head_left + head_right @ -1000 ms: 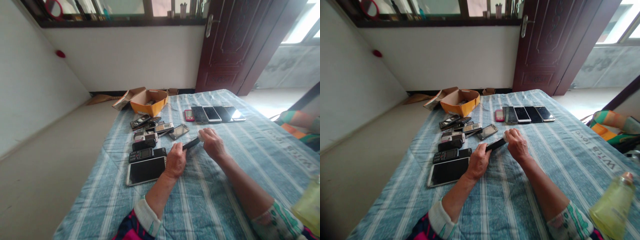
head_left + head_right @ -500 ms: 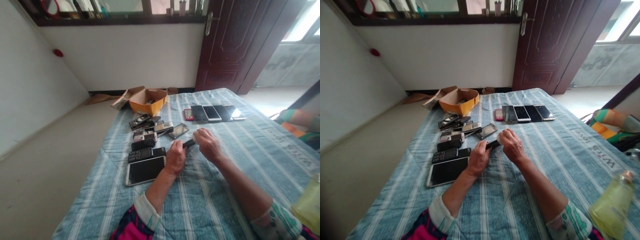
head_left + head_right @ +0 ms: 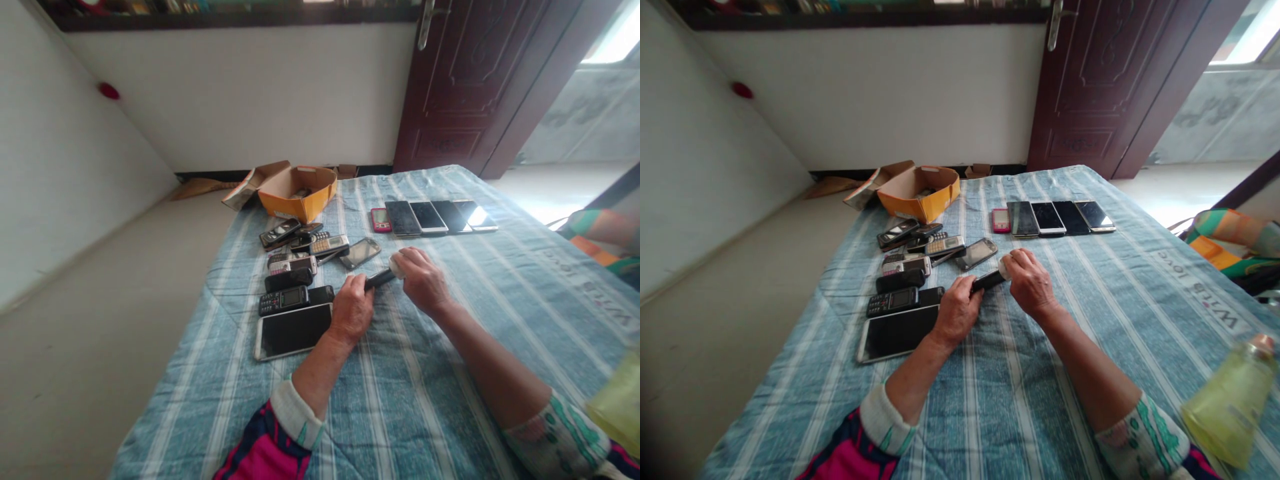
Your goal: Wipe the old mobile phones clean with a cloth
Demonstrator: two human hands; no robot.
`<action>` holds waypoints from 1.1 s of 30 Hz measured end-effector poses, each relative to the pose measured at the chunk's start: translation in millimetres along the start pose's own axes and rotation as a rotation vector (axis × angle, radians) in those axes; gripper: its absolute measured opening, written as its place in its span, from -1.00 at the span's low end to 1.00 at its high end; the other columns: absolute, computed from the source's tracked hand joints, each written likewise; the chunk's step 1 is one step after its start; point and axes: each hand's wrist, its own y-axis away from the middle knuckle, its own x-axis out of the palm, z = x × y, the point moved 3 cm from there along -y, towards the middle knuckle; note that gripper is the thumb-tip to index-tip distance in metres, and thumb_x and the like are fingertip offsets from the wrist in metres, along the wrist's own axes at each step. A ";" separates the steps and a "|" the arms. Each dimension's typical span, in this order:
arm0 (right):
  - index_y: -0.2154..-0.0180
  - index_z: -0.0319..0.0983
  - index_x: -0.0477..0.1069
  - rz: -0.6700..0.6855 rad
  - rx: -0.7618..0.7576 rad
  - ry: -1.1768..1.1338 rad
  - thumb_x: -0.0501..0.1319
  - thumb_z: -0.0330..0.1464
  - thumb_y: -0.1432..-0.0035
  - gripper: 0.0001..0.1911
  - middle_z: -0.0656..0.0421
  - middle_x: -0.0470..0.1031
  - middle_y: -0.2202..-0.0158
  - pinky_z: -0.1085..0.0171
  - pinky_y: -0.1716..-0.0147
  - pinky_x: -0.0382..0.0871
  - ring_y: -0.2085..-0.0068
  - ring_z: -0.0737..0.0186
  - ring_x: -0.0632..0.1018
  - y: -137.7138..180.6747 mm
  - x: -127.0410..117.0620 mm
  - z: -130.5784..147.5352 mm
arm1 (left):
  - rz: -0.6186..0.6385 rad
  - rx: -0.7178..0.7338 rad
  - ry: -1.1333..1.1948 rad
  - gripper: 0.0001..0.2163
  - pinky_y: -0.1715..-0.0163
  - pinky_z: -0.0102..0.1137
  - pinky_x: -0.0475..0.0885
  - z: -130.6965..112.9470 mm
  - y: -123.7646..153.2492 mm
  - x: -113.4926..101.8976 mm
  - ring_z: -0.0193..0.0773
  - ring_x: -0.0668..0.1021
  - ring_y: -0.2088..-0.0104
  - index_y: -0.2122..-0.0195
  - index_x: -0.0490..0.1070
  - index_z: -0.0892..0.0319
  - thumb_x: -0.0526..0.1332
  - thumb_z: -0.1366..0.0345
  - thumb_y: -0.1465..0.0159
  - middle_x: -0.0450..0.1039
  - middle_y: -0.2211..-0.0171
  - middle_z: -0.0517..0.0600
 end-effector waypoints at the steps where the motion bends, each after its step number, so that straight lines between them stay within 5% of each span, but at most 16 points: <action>1: 0.19 -0.21 0.45 0.006 0.005 -0.004 -0.04 -0.54 -0.26 -0.69 0.04 0.47 0.22 0.18 0.08 0.37 0.05 0.09 0.42 0.0 -0.1 -0.3 | 0.007 -0.005 -0.006 -0.91 0.14 -0.29 0.46 -0.8 -0.2 -0.1 -0.13 0.54 0.15 0.20 0.40 0.23 0.18 0.43 -0.27 0.47 0.22 0.10; 11: 0.23 -0.20 0.46 0.007 0.058 0.018 -0.04 -0.60 -0.19 -0.65 0.06 0.47 0.24 0.19 0.15 0.39 0.12 0.10 0.42 -1.3 -5.1 -6.5 | 0.046 -0.026 -0.075 -0.89 0.15 -0.32 0.45 -1.9 0.2 1.7 -0.14 0.53 0.16 0.18 0.39 0.20 0.19 0.42 -0.27 0.45 0.19 0.08; 16: 0.12 -0.26 0.46 -0.040 -0.038 -0.007 -0.06 -0.53 -0.28 -0.66 -0.01 0.48 0.16 0.12 0.01 0.37 0.01 0.05 0.42 -2.4 -11.9 27.4 | 0.048 -0.008 -0.108 -0.88 0.17 -0.33 0.44 -0.1 0.3 4.3 -0.14 0.53 0.17 0.16 0.38 0.21 0.16 0.42 -0.28 0.44 0.19 0.08; 20: 0.07 -0.25 0.45 0.054 -0.152 -0.046 -0.05 -0.49 -0.31 -0.67 -0.01 0.48 0.11 0.14 0.04 0.38 -0.03 0.06 0.42 0.9 -5.8 54.3 | 0.053 -0.009 -0.146 -0.87 0.22 -0.34 0.43 0.7 0.9 5.8 -0.15 0.53 0.23 0.21 0.37 0.21 0.05 0.42 -0.34 0.44 0.25 0.09; 28: 0.17 -0.25 0.47 0.022 -0.038 0.069 0.01 -0.49 -0.31 -0.74 0.02 0.49 0.20 0.17 0.09 0.39 0.03 0.07 0.43 0.3 -3.3 13.4 | 0.061 -0.007 -0.130 -0.90 0.14 -0.34 0.43 -0.4 2.0 5.2 -0.15 0.52 0.15 0.19 0.37 0.19 0.14 0.43 -0.30 0.44 0.20 0.07; 33: 0.16 -0.30 0.47 -0.009 -0.115 0.024 -0.02 -0.48 -0.32 -0.72 -0.01 0.49 0.18 0.17 0.07 0.40 0.03 0.07 0.44 1.0 -5.9 31.5 | 0.067 0.008 -0.150 -0.91 0.16 -0.35 0.43 0.8 2.6 7.1 -0.16 0.52 0.17 0.19 0.37 0.20 0.10 0.41 -0.32 0.44 0.20 0.07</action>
